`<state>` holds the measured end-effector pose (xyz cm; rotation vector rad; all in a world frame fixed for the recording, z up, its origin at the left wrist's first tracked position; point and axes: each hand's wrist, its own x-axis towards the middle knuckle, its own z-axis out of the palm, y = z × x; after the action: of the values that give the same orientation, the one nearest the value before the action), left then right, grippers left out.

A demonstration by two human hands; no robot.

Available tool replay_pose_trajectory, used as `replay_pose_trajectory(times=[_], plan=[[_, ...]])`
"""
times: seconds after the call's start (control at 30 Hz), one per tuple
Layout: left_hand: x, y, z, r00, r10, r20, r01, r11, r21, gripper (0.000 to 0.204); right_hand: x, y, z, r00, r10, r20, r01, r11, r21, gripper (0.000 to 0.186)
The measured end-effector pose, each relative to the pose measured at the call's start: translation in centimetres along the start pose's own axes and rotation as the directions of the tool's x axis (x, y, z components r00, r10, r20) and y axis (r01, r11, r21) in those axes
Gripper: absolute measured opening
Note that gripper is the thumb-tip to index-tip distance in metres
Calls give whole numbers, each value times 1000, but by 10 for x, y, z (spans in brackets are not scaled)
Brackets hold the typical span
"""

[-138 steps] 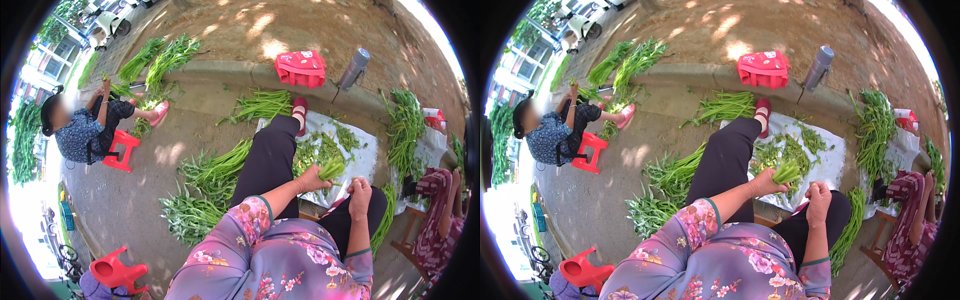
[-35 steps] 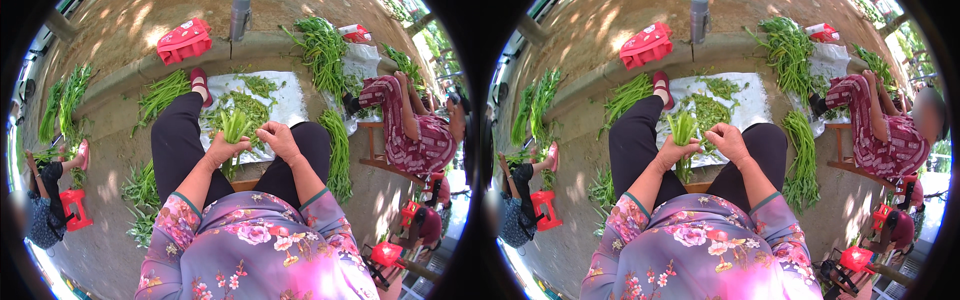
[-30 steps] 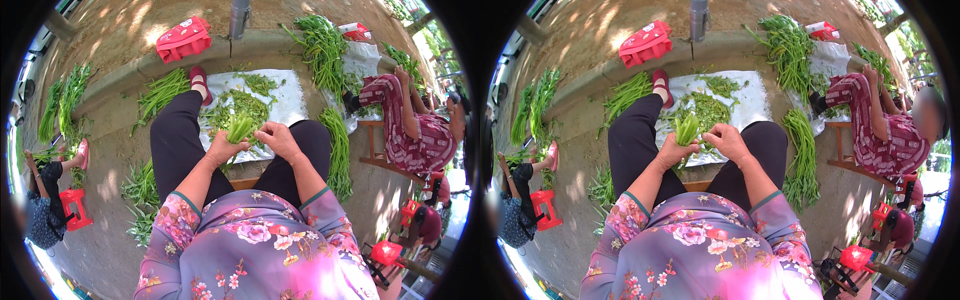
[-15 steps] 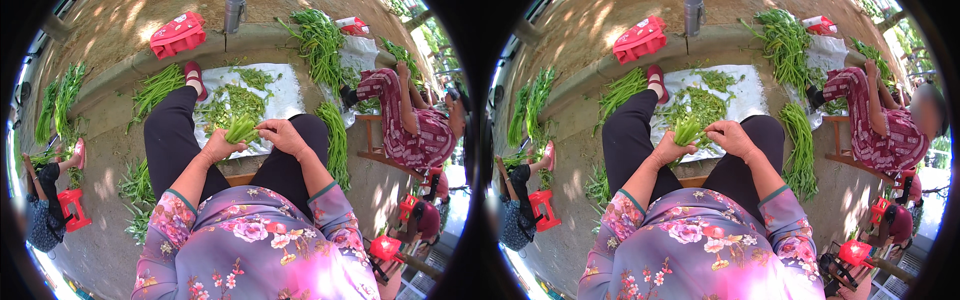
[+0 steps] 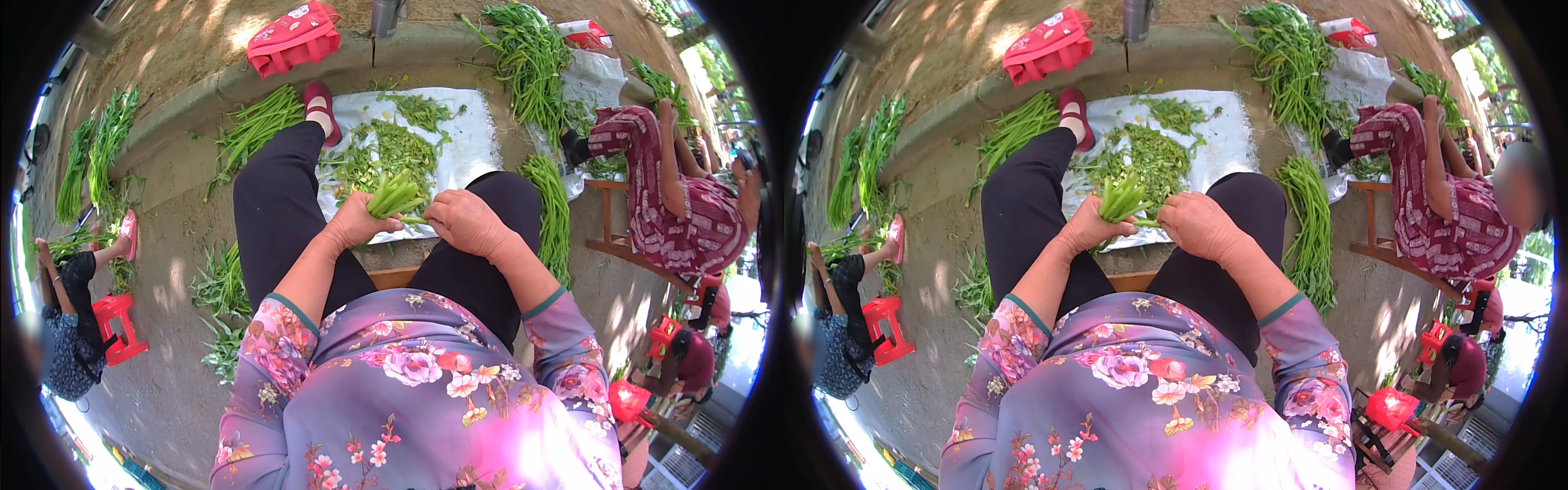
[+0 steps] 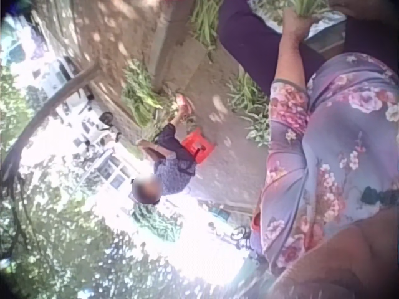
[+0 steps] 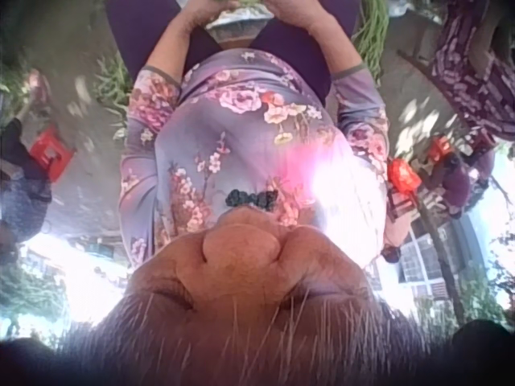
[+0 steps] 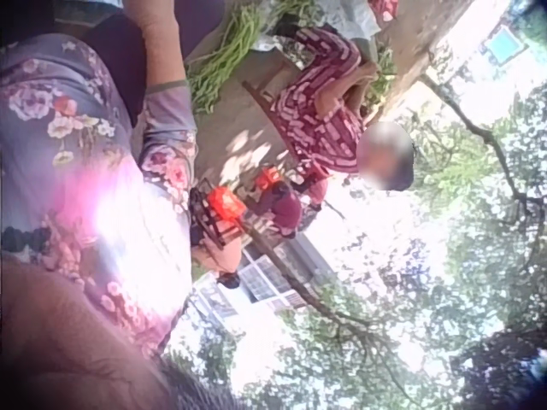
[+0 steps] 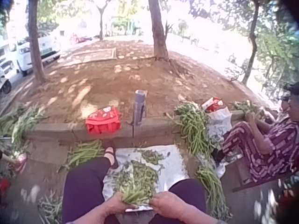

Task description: The person plucks leaves and tips from stems of water spinach by hand, discarding the stems onto a central sheet.

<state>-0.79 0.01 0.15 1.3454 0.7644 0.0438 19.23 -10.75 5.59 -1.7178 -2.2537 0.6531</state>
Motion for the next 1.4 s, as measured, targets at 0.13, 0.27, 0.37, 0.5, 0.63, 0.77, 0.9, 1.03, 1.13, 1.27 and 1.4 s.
replay_pose_trajectory(times=[0.13, 0.27, 0.37, 0.5, 0.63, 0.77, 0.9, 1.03, 1.13, 1.27, 1.4], plan=[[1, -4, -1, 1000, 14, -1, -14, 1000, 15, 18, 0, -6, 0, 1000, -9, -17, 8, 999, -39, 9], [1, -3, 0, 1000, 14, 17, -13, 1000, -14, 20, -2, -8, -2, 1000, -6, -19, 7, 999, 35, 9], [0, -1, 2, 999, 25, 39, -23, 999, -38, 23, -3, -8, -1, 999, 40, -20, -37, 991, 129, 8], [1, -4, 2, 997, 57, 43, -57, 998, -6, 23, -4, -10, 0, 995, 91, -29, -81, 965, 249, 8], [1, -4, 1, 992, 121, 40, -123, 991, 57, 22, -4, -9, 6, 986, 167, -22, -147, 915, 375, 8], [-1, 0, 0, 997, 60, 46, -61, 998, 23, 21, -2, -12, 9, 962, 272, -26, -224, 838, 497, 9], [-2, 4, 0, 999, 22, 44, -21, 1000, -19, 20, -2, -10, 11, 937, 348, 25, -288, 733, 617, 9], [-4, 6, 2, 997, 80, -5, -80, 996, -40, 18, 0, -10, 13, 904, 422, 66, -337, 609, 718, 7], [-3, 10, 1, 998, 38, -40, -41, 996, -77, 18, 2, -10, 17, 867, 494, 62, -332, 481, 811, 6], [-4, 14, 3, 982, 115, -147, -137, 980, -142, 20, 11, -11, 23, 799, 584, 142, -232, 82, 969, 8], [-1, 10, 1, 972, 103, -213, -145, 971, -190, 18, 20, -10, 26, 783, 587, 207, -110, -196, 974, 8]])
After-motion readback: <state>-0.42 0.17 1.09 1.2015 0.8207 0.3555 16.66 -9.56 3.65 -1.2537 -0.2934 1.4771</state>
